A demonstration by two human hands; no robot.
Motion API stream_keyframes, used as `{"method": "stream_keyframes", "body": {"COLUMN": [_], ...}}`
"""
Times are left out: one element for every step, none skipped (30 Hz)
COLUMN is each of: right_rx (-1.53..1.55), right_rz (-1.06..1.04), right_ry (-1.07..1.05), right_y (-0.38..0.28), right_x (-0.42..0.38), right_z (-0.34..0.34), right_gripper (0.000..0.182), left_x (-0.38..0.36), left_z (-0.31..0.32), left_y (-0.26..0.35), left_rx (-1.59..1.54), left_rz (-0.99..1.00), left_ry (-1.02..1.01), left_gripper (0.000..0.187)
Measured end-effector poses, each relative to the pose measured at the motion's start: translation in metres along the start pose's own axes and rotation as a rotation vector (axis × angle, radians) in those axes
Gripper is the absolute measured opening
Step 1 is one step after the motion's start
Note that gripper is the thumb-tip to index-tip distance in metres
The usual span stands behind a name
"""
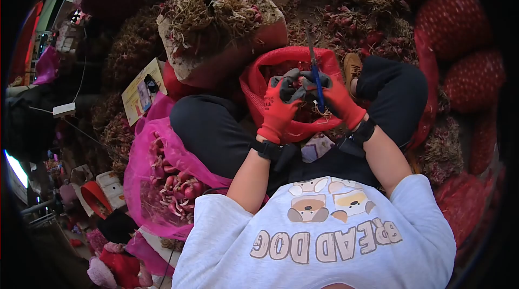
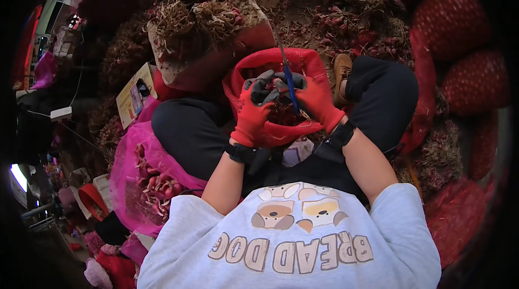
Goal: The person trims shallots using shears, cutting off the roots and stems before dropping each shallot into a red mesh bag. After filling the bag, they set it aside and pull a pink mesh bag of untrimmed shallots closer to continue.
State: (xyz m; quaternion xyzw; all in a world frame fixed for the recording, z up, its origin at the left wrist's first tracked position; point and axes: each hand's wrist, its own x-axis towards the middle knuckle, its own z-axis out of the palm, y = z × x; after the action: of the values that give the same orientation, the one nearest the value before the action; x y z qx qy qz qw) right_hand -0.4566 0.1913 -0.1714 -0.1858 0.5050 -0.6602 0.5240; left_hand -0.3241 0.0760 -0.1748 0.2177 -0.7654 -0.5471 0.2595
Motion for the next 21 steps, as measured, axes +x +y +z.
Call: {"method": "stream_keyframes", "body": {"right_rx": [-0.032, -0.063, -0.047, -0.031, -0.015, 0.051, 0.115, 0.179, 0.231, 0.285, 0.338, 0.355, 0.37, 0.385, 0.373, 0.363, 0.354, 0.287, 0.22, 0.153, 0.081], "right_rz": [-0.015, -0.03, 0.0, 0.029, 0.056, 0.067, 0.077, 0.086, 0.063, 0.039, 0.014, 0.022, 0.03, 0.038, 0.038, 0.039, 0.04, 0.026, 0.013, 0.0, -0.018], "right_ry": [-0.02, -0.039, -0.034, -0.028, -0.02, -0.005, 0.011, 0.027, 0.008, -0.011, -0.029, 0.001, 0.03, 0.058, 0.074, 0.089, 0.103, 0.099, 0.095, 0.09, 0.071], "right_y": [0.001, 0.002, 0.007, 0.012, 0.017, 0.014, 0.01, 0.007, 0.009, 0.013, 0.016, 0.01, 0.002, -0.003, -0.003, -0.003, -0.003, -0.003, -0.004, -0.005, 0.0], "right_x": [0.0, 0.001, 0.003, 0.007, 0.009, 0.007, 0.004, 0.002, 0.003, 0.007, 0.008, 0.006, 0.003, 0.001, 0.001, 0.001, 0.001, -0.001, -0.004, -0.006, -0.003], "right_z": [-0.003, -0.006, -0.01, -0.015, -0.02, -0.017, -0.012, -0.009, -0.015, -0.024, -0.031, -0.029, -0.026, -0.024, -0.022, -0.021, -0.019, -0.018, -0.015, -0.014, -0.015], "right_gripper": [0.035, 0.037, 0.036, 0.035, 0.034, 0.032, 0.031, 0.03, 0.03, 0.03, 0.03, 0.03, 0.03, 0.031, 0.029, 0.028, 0.026, 0.026, 0.025, 0.025, 0.024], "left_x": [-0.001, -0.001, -0.001, 0.0, 0.0, 0.0, 0.0, 0.0, -0.002, -0.004, -0.005, -0.005, -0.005, -0.004, -0.002, 0.001, 0.004, 0.007, 0.009, 0.009, 0.008], "left_z": [0.0, 0.0, -0.001, -0.001, -0.002, -0.004, -0.005, -0.005, -0.005, -0.006, -0.006, -0.007, -0.007, -0.005, -0.004, -0.004, -0.006, -0.009, -0.012, -0.014, -0.015], "left_y": [-0.001, -0.001, -0.002, -0.003, -0.004, -0.006, -0.008, -0.01, -0.012, -0.013, -0.013, -0.013, -0.012, -0.01, -0.002, 0.006, 0.014, 0.021, 0.024, 0.018, 0.011], "left_rx": [-0.004, -0.025, -0.045, -0.065, -0.166, -0.268, -0.371, -0.364, -0.357, -0.35, -0.277, -0.203, -0.131, -0.024, 0.085, 0.195, 0.153, 0.112, 0.071, 0.129, 0.187], "left_rz": [-0.002, 0.021, 0.044, 0.068, -0.02, -0.107, -0.194, -0.225, -0.256, -0.287, -0.238, -0.187, -0.137, -0.082, -0.028, 0.025, 0.041, 0.056, 0.071, 0.108, 0.143], "left_ry": [-0.013, 0.001, 0.013, 0.023, 0.009, -0.005, -0.02, -0.039, -0.058, -0.078, -0.092, -0.104, -0.116, -0.041, 0.035, 0.112, 0.077, 0.042, 0.007, -0.065, -0.137], "left_gripper": [0.033, 0.033, 0.032, 0.032, 0.029, 0.027, 0.024, 0.022, 0.021, 0.02, 0.022, 0.025, 0.027, 0.029, 0.031, 0.033, 0.034, 0.036, 0.037, 0.037, 0.037]}}
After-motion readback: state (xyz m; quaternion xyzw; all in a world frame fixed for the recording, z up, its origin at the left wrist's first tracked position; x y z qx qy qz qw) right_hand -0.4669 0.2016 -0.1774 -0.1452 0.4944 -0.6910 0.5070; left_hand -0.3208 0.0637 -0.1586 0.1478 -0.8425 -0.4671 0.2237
